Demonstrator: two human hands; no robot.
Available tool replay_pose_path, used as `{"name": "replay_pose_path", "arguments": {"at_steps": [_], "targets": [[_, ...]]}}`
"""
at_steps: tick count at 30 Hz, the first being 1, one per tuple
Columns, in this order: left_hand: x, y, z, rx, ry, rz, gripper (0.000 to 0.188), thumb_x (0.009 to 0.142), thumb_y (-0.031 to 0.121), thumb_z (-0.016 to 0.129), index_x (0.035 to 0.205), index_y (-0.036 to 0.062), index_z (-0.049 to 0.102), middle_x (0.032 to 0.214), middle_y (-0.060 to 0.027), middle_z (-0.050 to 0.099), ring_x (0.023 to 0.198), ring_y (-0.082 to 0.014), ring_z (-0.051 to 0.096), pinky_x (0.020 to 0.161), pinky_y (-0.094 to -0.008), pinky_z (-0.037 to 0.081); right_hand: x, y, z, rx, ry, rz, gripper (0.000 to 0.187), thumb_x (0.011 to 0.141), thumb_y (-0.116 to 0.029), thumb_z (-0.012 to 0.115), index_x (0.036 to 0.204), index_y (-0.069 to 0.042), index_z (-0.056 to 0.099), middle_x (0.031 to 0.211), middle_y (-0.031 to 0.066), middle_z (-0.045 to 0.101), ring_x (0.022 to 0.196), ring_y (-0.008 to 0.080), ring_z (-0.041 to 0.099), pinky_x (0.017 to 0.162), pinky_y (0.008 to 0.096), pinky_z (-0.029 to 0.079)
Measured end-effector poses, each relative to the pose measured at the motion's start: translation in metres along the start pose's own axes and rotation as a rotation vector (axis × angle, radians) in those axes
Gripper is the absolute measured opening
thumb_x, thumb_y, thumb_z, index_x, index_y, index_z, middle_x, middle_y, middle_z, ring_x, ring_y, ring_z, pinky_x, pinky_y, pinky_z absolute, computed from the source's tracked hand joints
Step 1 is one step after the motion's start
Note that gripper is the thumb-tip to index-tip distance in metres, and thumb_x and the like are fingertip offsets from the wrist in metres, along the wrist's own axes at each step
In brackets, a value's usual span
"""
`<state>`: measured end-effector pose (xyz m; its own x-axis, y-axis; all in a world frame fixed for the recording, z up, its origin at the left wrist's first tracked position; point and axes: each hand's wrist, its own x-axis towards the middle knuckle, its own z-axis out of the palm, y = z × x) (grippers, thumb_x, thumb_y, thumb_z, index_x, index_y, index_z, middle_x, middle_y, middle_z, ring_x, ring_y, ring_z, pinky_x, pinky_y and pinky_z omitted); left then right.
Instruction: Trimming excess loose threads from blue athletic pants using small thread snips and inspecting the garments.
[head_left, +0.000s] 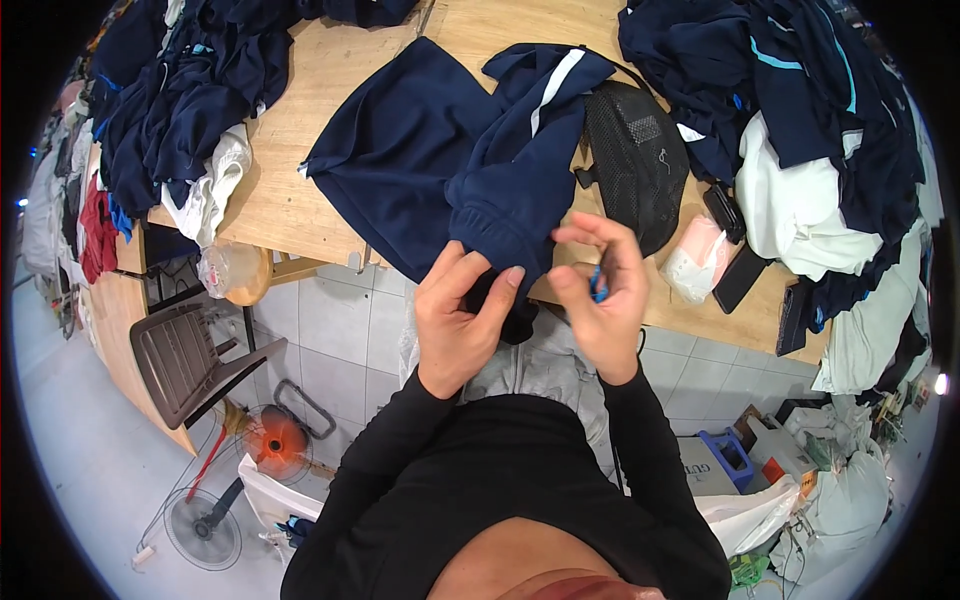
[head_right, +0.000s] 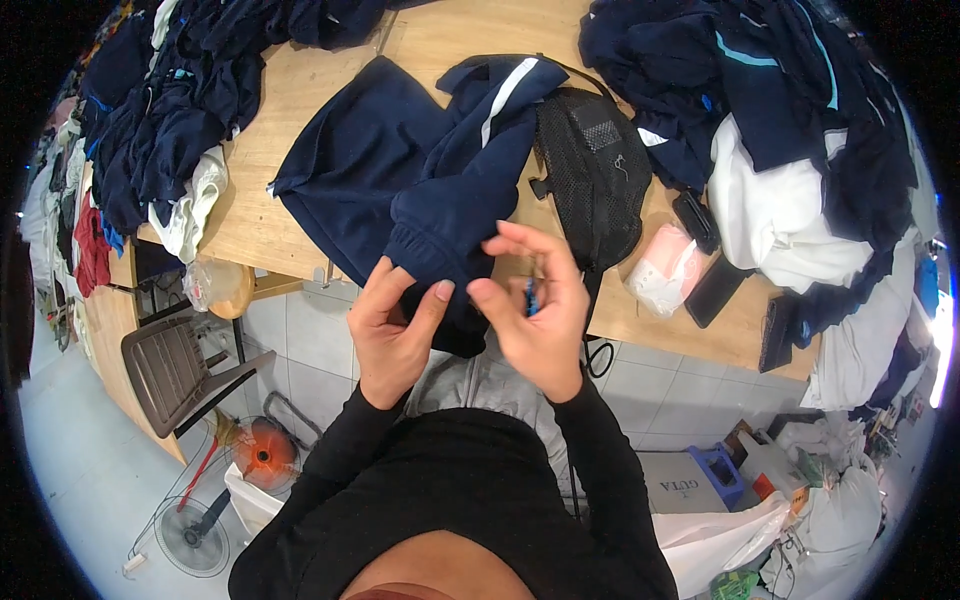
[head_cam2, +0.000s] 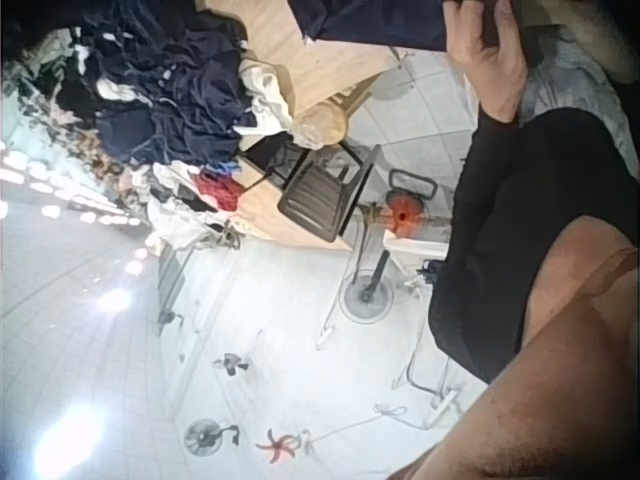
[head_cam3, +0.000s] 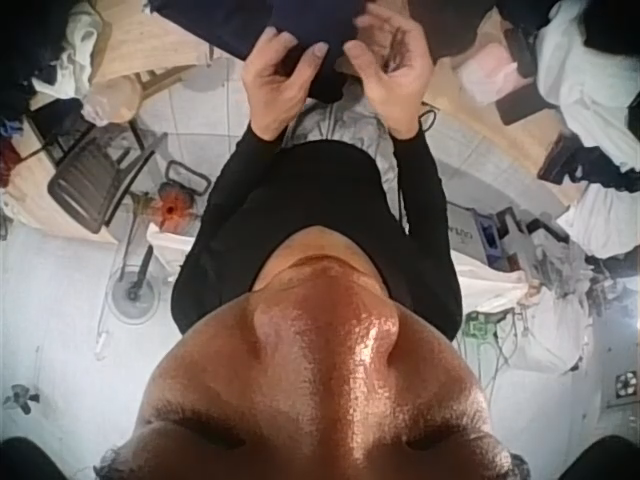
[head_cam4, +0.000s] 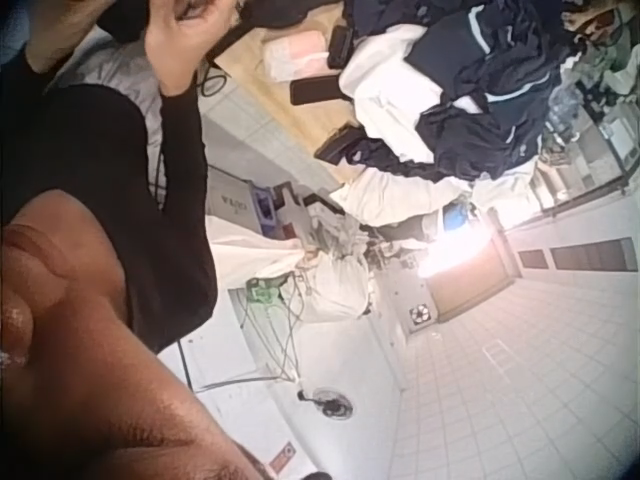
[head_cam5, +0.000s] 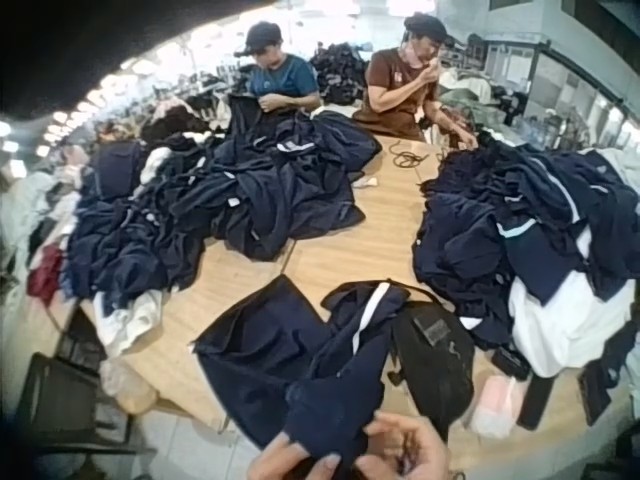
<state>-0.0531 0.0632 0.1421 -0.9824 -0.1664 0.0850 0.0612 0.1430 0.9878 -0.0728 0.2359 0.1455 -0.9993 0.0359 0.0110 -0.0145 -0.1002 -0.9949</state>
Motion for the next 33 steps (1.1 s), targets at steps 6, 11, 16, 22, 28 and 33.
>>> {"name": "replay_pose_path", "arguments": {"at_steps": [6, 11, 16, 22, 28, 33], "targets": [[-0.004, -0.003, 0.006, -0.043, -0.067, 0.024, 0.032, 0.087, -0.008, 0.081, 0.118, -0.0034, 0.072, 0.094, -0.0098, 0.066, 0.081, -0.0225, 0.06, 0.072, -0.0318, 0.049, -0.003, -0.005, 0.01, -0.286, 0.134, -0.126, 0.033, 0.088, 0.003, 0.088, 0.118, 0.0, 0.077, 0.116, 0.0028, 0.072, 0.062, 0.0013, 0.042, 0.057, 0.0189, 0.032], [-0.003, 0.001, 0.006, -0.051, -0.095, 0.063, 0.032, 0.088, -0.008, 0.081, 0.119, -0.0025, 0.075, 0.096, -0.0103, 0.069, 0.083, -0.0227, 0.064, 0.073, -0.0314, 0.05, 0.004, -0.023, 0.016, -0.433, 0.071, -0.348, 0.019, 0.087, 0.007, 0.087, 0.102, -0.002, 0.081, 0.103, 0.0053, 0.071, 0.069, 0.0087, 0.06, 0.059, 0.025, 0.047], [-0.006, 0.0, 0.005, -0.015, -0.089, 0.058, 0.032, 0.088, -0.008, 0.081, 0.119, -0.0018, 0.076, 0.096, -0.0095, 0.07, 0.081, -0.0216, 0.065, 0.071, -0.0308, 0.05, 0.011, -0.021, 0.011, -0.429, -0.011, -0.31, 0.019, 0.088, 0.009, 0.083, 0.102, -0.001, 0.075, 0.105, 0.0071, 0.067, 0.071, 0.012, 0.061, 0.059, 0.0268, 0.048], [-0.004, 0.0, 0.001, -0.091, -0.063, 0.021, 0.018, 0.093, -0.007, 0.08, 0.111, -0.0042, 0.076, 0.091, -0.0074, 0.068, 0.078, -0.0148, 0.061, 0.07, -0.027, 0.047, 0.013, -0.02, 0.005, -0.505, -0.237, -0.278, 0.02, 0.096, 0.011, 0.068, 0.107, 0.001, 0.056, 0.11, 0.0134, 0.057, 0.081, 0.021, 0.06, 0.069, 0.0318, 0.051], [-0.003, 0.007, -0.001, -0.248, 0.055, -0.192, 0.005, 0.102, -0.003, 0.076, 0.105, -0.0063, 0.074, 0.09, 0.0021, 0.066, 0.08, -0.0048, 0.055, 0.072, -0.0219, 0.044, -0.003, -0.009, -0.003, 0.029, -0.039, -0.047, 0.006, 0.113, -0.006, 0.055, 0.113, -0.002, 0.05, 0.121, 0.0104, 0.056, 0.07, 0.007, 0.053, 0.065, 0.0227, 0.047], [-0.001, 0.01, -0.001, -0.264, 0.044, -0.214, 0.005, 0.104, -0.002, 0.075, 0.107, -0.0059, 0.074, 0.092, 0.0032, 0.066, 0.082, -0.0043, 0.055, 0.073, -0.0218, 0.045, -0.006, -0.012, 0.001, -0.051, -0.07, -0.203, 0.011, 0.118, -0.013, 0.051, 0.115, -0.003, 0.047, 0.117, 0.0133, 0.057, 0.065, 0.0085, 0.056, 0.059, 0.0223, 0.045]]}}
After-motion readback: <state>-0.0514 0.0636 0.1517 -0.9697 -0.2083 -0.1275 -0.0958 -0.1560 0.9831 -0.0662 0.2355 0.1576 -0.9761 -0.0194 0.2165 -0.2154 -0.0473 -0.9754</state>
